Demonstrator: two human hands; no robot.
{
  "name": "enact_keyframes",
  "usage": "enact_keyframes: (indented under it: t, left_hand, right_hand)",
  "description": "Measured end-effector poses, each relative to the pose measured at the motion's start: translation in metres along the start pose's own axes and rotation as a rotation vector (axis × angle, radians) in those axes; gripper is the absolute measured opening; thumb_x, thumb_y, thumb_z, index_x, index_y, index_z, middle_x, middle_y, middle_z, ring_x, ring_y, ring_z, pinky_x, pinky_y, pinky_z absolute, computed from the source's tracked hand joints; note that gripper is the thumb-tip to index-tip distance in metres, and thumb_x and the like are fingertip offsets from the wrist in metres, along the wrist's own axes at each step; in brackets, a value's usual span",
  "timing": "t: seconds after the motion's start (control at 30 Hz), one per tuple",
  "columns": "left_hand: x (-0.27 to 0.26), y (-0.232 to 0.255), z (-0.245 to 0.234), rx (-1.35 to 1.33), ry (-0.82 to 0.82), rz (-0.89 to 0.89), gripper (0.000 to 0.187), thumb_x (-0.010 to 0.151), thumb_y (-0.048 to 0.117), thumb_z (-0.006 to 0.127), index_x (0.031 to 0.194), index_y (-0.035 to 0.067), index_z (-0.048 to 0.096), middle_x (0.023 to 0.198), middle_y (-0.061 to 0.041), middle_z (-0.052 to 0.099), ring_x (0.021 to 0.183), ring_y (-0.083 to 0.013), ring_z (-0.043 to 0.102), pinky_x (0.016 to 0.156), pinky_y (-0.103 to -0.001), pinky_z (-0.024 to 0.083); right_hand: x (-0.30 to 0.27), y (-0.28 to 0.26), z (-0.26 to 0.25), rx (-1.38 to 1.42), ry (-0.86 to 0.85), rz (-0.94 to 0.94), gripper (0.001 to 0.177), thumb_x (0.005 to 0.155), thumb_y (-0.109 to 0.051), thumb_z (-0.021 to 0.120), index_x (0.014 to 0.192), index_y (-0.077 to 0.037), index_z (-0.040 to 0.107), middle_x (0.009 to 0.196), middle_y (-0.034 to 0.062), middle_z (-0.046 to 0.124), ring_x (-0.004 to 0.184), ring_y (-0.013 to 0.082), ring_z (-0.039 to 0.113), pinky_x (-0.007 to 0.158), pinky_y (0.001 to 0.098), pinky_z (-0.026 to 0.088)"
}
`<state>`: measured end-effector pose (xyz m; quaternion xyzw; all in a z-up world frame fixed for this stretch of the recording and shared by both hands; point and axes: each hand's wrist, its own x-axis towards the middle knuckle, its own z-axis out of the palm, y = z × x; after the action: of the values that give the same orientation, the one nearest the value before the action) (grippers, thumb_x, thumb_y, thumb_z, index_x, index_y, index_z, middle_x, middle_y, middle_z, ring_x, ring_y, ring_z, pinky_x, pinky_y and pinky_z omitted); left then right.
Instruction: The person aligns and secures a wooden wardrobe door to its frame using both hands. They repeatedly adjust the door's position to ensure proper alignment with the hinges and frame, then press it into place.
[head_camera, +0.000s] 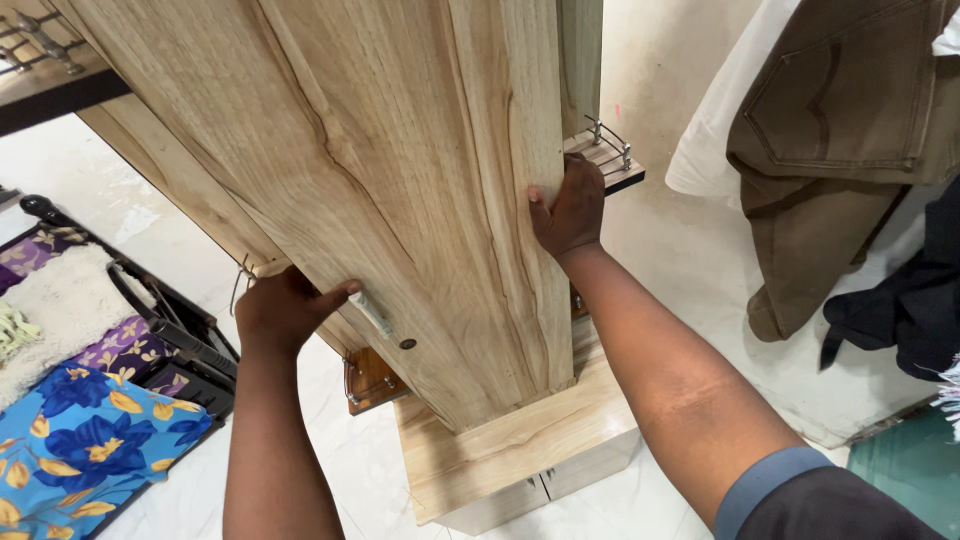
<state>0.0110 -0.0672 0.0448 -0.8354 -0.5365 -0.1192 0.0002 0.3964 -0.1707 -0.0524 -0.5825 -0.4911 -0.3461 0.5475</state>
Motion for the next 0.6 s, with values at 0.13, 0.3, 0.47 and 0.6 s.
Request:
enact_keyframes:
  t: [0.13,0.3,0.47,0.6]
  left_hand:
    - [-0.002,0.004,-0.001,0.071,-0.037,-0.054,0.084,0.066,0.091,0.065,0.099,0.015,0.079,0.089,-0.002,0.08,0.091,-0.0249,0.076,0.079,-0.041,0.058]
    - [-0.011,0.015,-0.009,0.111,-0.086,-0.098,0.08,0.069,0.091,0.06,0.094,0.017,0.079,0.085,-0.002,0.081,0.087,-0.024,0.077,0.075,-0.042,0.059]
    - [-0.018,0.015,-0.003,0.013,0.088,-0.039,0.081,0.064,0.088,0.066,0.102,0.017,0.08,0.087,-0.004,0.08,0.087,-0.0268,0.076,0.073,-0.045,0.058]
    - [-0.008,-0.002,0.006,-0.027,0.107,-0.019,0.081,0.063,0.083,0.07,0.112,0.02,0.079,0.094,-0.006,0.08,0.092,-0.0289,0.076,0.075,-0.046,0.059]
  right_hand:
    - [-0.001,0.007,0.006,0.01,-0.015,0.023,0.063,0.104,-0.052,0.053,0.128,0.006,0.052,0.119,0.0284,0.058,0.114,0.0488,0.054,0.104,0.0556,0.041]
    - [0.004,0.013,0.012,0.023,-0.004,-0.023,0.065,0.105,-0.051,0.052,0.133,0.008,0.051,0.123,0.03,0.056,0.117,0.0498,0.053,0.105,0.0567,0.04]
    - [0.001,0.027,0.019,0.071,-0.043,-0.008,0.066,0.103,-0.05,0.054,0.135,0.008,0.051,0.126,0.0308,0.056,0.121,0.0504,0.052,0.108,0.0576,0.039]
    - [-0.012,0.041,0.034,-0.015,-0.082,-0.016,0.07,0.103,-0.049,0.055,0.138,0.012,0.046,0.132,0.0347,0.052,0.125,0.0526,0.049,0.112,0.0593,0.036]
